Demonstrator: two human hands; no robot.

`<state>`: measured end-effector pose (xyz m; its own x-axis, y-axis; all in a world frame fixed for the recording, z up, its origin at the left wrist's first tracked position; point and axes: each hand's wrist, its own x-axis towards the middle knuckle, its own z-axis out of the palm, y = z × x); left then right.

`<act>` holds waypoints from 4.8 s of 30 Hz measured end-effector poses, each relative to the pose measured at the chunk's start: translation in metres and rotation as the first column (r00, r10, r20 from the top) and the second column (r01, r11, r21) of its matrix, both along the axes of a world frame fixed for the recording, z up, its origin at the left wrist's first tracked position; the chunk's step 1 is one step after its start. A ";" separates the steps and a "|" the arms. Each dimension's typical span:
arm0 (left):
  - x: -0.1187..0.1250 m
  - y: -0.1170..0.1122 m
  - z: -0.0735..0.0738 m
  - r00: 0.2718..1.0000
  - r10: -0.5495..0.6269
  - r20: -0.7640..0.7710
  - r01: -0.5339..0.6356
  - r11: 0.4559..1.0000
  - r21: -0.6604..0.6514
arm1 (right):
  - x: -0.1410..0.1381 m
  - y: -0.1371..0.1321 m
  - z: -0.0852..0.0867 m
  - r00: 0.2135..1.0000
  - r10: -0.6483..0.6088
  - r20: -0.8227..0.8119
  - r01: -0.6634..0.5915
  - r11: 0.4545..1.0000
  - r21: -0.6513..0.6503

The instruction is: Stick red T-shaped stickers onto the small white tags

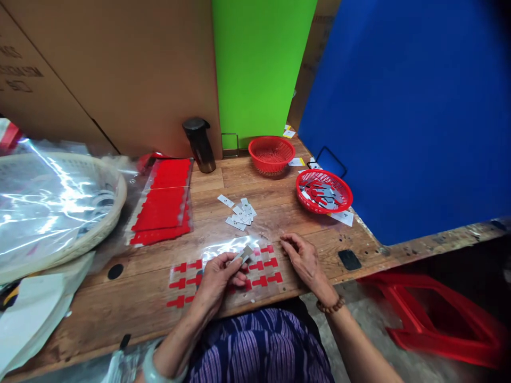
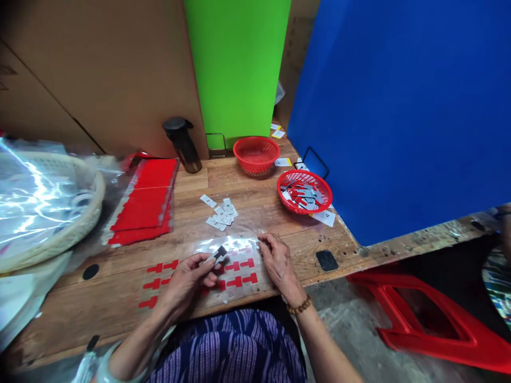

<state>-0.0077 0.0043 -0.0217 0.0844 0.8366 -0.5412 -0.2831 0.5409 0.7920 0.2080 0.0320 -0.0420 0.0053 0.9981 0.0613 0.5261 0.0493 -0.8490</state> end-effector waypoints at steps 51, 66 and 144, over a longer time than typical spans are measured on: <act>0.024 0.018 -0.024 0.995 0.103 -0.012 -0.103 0.995 -0.010 | -0.025 -0.022 0.009 0.985 0.175 -0.004 -0.175 0.985 0.010; 0.008 -0.001 0.015 0.979 -0.057 0.194 0.091 0.981 -0.172 | -0.036 -0.023 0.027 0.965 0.169 -0.200 -0.180 0.983 -0.034; 0.007 -0.004 0.007 0.991 -0.119 0.052 0.126 0.980 -0.153 | -0.048 -0.032 0.029 0.979 0.191 -0.073 -0.196 0.978 -0.069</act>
<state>-0.0005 -0.0001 -0.0143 0.2068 0.7240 -0.6580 -0.2383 0.6896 0.6839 0.1604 0.0004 -0.0133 -0.1869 0.9823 -0.0082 0.4559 0.0793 -0.8865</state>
